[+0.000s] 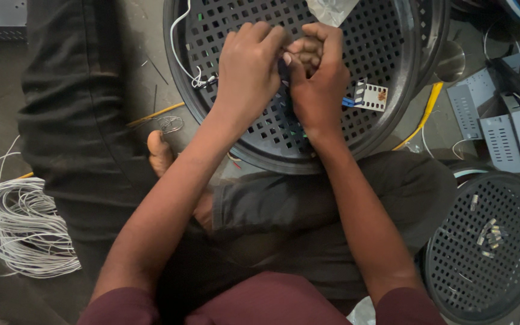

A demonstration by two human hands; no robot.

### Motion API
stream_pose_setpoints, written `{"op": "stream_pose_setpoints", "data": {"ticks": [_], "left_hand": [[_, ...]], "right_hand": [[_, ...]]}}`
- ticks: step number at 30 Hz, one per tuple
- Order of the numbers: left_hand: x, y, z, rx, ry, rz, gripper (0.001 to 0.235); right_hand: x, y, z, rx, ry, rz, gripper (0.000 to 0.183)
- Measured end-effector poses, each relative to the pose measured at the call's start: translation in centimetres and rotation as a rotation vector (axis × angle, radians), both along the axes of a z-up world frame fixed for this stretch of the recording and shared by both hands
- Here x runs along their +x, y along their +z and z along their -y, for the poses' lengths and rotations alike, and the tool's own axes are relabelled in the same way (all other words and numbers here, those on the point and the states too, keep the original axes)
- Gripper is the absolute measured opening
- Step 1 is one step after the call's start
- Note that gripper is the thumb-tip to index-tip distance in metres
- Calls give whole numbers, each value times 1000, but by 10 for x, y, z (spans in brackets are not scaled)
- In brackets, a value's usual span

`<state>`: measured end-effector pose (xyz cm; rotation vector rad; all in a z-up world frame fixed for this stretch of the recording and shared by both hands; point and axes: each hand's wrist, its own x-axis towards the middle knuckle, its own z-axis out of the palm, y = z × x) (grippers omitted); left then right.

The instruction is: The person sits on the floor and assembles an LED light fixture by stripping wires, twisting connections, and securing them with pliers. They handle a circular perforated frame, white wires, and a terminal block, then test the fixture by connecting it to power, causing the LEDs to illuminate.

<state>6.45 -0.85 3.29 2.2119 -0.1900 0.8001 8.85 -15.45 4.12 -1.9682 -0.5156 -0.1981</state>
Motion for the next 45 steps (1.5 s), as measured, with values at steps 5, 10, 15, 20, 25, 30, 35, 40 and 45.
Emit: {"op": "stream_pose_setpoints", "data": {"ticks": [5,10,15,20,25,30,35,40,45], "left_hand": [[-2,3,-2,18,-19,-22,18],[-8,5,-3,127,7,6,14],[-9,9,-4,232,83,-50,19],[-9,7,-4,230,163,-182,16],[-3,1,-9,55,111,-192,28],[-9,-6,-4,-83,140,-246,28],[-10,-9,0,-103,108,-244,17],[-11,-10,-4,-194,63,-266,14],[-10,-9,1,-162,160,-171,15]], "right_hand": [[-1,1,0,-54,-38,68,39],[1,2,1,-34,-81,50,40],[-5,1,2,-10,-66,94,36],[-12,1,2,48,9,259,35],[0,5,1,244,117,24,37],[16,2,-3,343,186,-199,40],[21,-6,7,560,259,-371,40],[43,-11,-5,611,281,-385,34],[37,-10,-2,618,286,-452,24]]}}
